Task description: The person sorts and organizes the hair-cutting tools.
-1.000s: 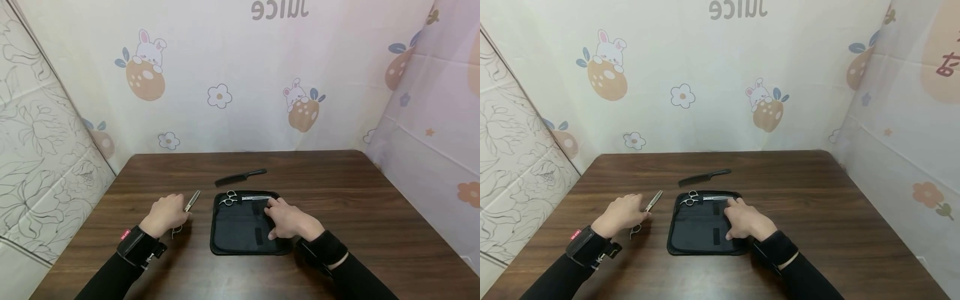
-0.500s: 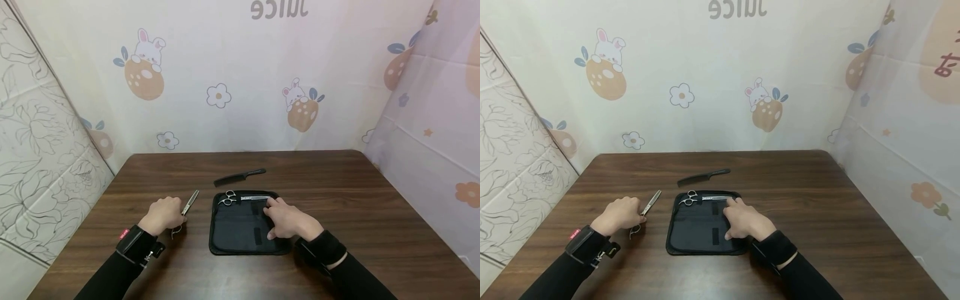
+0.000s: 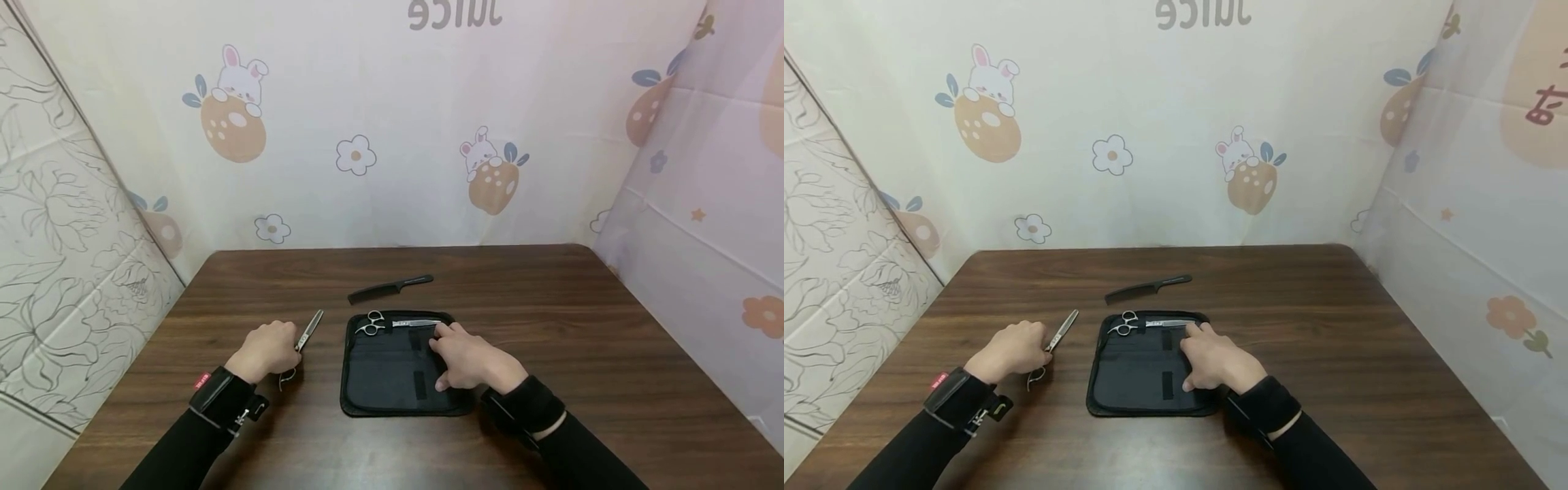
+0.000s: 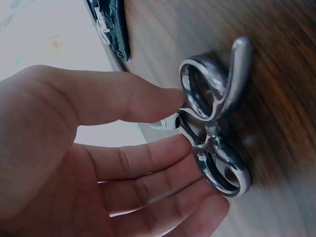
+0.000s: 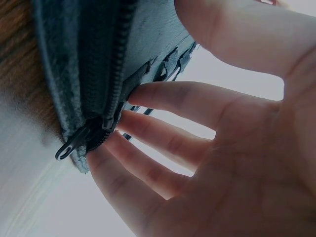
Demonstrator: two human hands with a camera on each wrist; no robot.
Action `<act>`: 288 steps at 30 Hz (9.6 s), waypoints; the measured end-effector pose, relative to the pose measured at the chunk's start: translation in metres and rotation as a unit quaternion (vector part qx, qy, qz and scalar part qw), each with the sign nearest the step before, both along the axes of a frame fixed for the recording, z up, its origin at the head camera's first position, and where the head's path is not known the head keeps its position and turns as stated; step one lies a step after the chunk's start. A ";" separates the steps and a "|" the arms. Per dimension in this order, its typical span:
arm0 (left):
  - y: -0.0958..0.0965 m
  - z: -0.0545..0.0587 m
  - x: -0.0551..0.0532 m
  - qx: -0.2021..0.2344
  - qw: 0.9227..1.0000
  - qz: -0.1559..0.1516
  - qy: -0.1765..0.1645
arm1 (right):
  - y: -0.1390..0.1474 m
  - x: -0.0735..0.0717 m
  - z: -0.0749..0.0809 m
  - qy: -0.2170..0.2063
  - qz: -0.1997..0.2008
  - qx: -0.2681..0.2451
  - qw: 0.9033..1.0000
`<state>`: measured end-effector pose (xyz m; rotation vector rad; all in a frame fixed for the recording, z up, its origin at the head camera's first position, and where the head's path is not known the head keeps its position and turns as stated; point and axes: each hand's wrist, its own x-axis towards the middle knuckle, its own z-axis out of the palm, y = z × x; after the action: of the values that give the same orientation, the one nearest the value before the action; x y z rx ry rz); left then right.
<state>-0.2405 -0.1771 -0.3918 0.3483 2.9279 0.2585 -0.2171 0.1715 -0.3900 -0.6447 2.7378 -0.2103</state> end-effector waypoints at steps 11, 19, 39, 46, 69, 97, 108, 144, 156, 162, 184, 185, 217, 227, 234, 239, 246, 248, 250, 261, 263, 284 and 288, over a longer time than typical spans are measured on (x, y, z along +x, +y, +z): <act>-0.001 -0.011 -0.005 -0.009 1.000 -0.003 -0.004 | 0.000 0.001 0.000 0.001 -0.002 0.000 1.000; -0.001 -0.009 -0.005 -0.005 1.000 -0.008 0.004 | 0.000 0.002 0.000 0.002 0.001 0.002 1.000; 0.001 -0.012 -0.012 0.009 1.000 -0.022 0.016 | -0.002 0.004 0.000 0.002 -0.011 -0.001 1.000; 0.007 -0.010 -0.014 0.028 0.999 -0.029 0.024 | -0.002 0.005 0.001 0.013 -0.007 -0.001 1.000; 0.024 0.000 -0.018 0.171 0.982 -0.040 0.064 | -0.001 0.006 0.003 0.004 -0.008 -0.005 1.000; 0.056 0.004 -0.018 0.342 0.935 -0.055 0.075 | 0.000 0.005 0.002 0.004 -0.005 -0.009 1.000; 0.067 0.000 -0.015 0.385 0.919 -0.045 0.074 | -0.001 0.004 0.002 0.003 -0.006 -0.007 1.000; 0.088 0.010 -0.015 0.464 0.882 -0.063 0.045 | 0.000 0.002 0.001 0.000 -0.009 -0.012 1.000; 0.093 0.005 -0.015 0.475 0.876 -0.076 0.038 | 0.002 0.002 -0.001 -0.006 -0.014 -0.026 1.000; 0.095 0.004 -0.016 0.480 0.872 -0.086 0.042 | 0.008 0.001 0.004 -0.013 -0.017 -0.050 0.999; 0.111 -0.007 -0.004 0.491 0.864 -0.115 0.008 | 0.020 -0.021 0.015 -0.005 -0.025 -0.207 0.978; 0.112 -0.007 -0.003 0.491 0.863 -0.117 0.005 | 0.019 -0.022 0.016 0.001 -0.021 -0.222 0.975; 0.129 -0.011 0.006 0.529 0.833 -0.159 0.012 | -0.004 -0.020 0.027 -0.067 -0.091 -0.586 0.802; 0.132 -0.013 0.005 0.532 0.828 -0.174 0.034 | -0.008 -0.019 0.025 -0.121 -0.092 -0.639 0.754; 0.132 -0.012 0.006 0.531 0.829 -0.169 0.044 | -0.006 -0.020 0.023 -0.110 -0.087 -0.631 0.763; 0.133 -0.011 0.006 0.536 0.827 -0.163 0.050 | -0.009 -0.020 0.024 -0.092 -0.093 -0.633 0.763; 0.132 -0.012 0.007 0.539 0.825 -0.163 0.049 | -0.008 -0.019 0.025 -0.065 -0.094 -0.635 0.764; 0.132 -0.011 0.007 0.543 0.823 -0.160 0.046 | -0.007 -0.018 0.025 -0.059 -0.089 -0.639 0.762; 0.133 -0.011 0.007 0.549 0.819 -0.159 0.042 | -0.006 -0.018 0.026 -0.053 -0.082 -0.641 0.762; 0.127 -0.008 0.005 0.534 0.825 -0.182 0.028 | 0.003 -0.018 0.035 -0.019 -0.059 -0.622 0.780; 0.124 -0.007 0.003 0.500 0.846 -0.182 0.040 | 0.004 -0.019 0.036 -0.001 -0.059 -0.607 0.793; 0.089 -0.012 -0.012 0.094 0.984 -0.145 0.049 | 0.010 -0.020 0.040 0.019 -0.064 -0.529 0.846; 0.087 -0.012 -0.013 0.114 0.981 -0.152 0.030 | 0.010 -0.021 0.038 0.028 -0.062 -0.524 0.849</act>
<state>-0.2539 -0.0902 -0.4043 0.8408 2.8509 0.5459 -0.2377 0.1815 -0.3518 -0.6896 2.5154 -1.8019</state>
